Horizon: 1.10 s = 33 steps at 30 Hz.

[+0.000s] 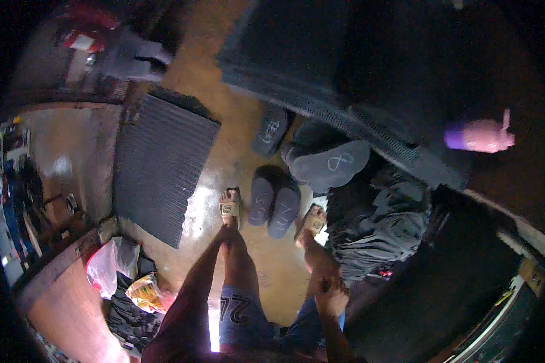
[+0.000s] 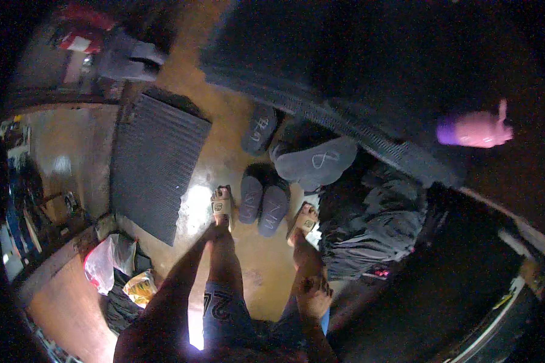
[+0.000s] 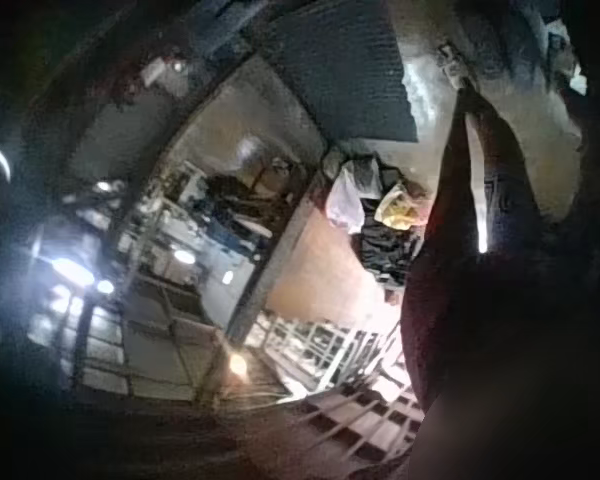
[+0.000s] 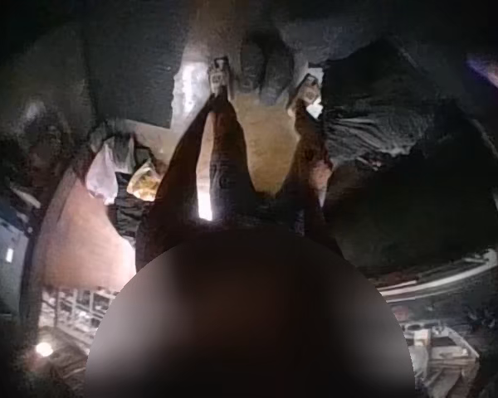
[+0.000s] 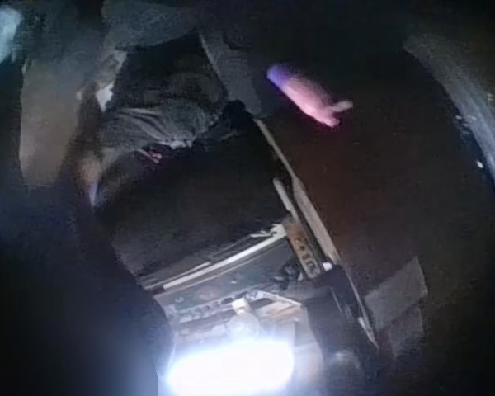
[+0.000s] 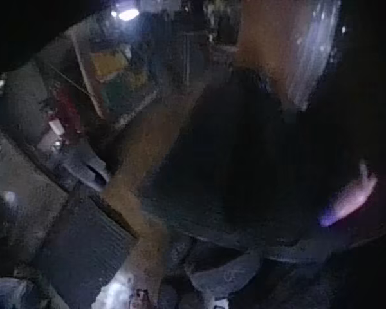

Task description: The person repeatedly picks up a black rubber sole and a metal slipper frame, places the sole on a press, and presses it into the frame. The person then removes the assembled slipper and repeats the process with additional soles and frames.

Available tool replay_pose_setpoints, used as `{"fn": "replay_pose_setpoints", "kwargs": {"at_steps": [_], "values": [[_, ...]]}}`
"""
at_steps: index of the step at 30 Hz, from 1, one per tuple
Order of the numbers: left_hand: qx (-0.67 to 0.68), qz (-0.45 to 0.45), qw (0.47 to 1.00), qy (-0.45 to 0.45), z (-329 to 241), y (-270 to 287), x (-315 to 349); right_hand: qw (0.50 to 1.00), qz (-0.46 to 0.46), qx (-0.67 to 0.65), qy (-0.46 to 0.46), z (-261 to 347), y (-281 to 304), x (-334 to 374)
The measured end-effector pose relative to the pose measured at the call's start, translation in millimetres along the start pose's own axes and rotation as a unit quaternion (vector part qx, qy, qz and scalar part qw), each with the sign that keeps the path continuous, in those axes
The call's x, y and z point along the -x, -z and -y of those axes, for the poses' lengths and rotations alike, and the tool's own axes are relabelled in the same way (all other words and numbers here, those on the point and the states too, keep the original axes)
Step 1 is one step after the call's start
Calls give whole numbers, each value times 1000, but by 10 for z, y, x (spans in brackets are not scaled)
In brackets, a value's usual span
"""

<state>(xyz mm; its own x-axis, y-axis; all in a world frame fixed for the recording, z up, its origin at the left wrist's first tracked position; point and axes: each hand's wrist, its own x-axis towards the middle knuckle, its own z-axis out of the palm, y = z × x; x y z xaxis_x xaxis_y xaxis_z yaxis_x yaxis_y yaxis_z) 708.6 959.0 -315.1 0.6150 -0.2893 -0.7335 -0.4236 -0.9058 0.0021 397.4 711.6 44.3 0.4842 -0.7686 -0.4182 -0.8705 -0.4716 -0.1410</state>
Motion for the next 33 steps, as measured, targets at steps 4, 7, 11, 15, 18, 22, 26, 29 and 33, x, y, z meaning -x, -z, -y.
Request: {"fn": "replay_pose_setpoints", "kwargs": {"at_steps": [4, 7, 11, 15, 18, 22, 26, 29, 33], "values": [[576, 90, 812, 37, 716, -35, 2485, 990, 131, -55, -11, -266, 94, 25], [547, 109, 822, 112, 657, 26, 3874, 988, 50, -66, 127, -490, 18, 119], [372, 154, 905, 138, 773, 300, 4874, 955, 198, 90, 200, -435, 32, 41], [377, 231, 891, 101, 1167, 435, 5498, 873, 309, 222, 306, 195, 84, 45], [453, 156, 872, 96, 1624, 157, 5775, 824, 367, 213, 375, 791, -136, 459], [546, 75, 827, 115, 2201, -532, 6138, 779, 354, 197, 478, 1789, -453, 1122], [664, 7, 737, 129, 2635, -908, 6584, 714, 307, 184, 601, 3594, -729, 1897], [695, 0, 701, 159, 2927, -861, 6675, 619, 401, 307, 602, 4755, -719, 2707], [699, -23, 680, 219, 3412, -728, 6565, 550, 436, 354, 618, 5848, -706, 3676]]}}
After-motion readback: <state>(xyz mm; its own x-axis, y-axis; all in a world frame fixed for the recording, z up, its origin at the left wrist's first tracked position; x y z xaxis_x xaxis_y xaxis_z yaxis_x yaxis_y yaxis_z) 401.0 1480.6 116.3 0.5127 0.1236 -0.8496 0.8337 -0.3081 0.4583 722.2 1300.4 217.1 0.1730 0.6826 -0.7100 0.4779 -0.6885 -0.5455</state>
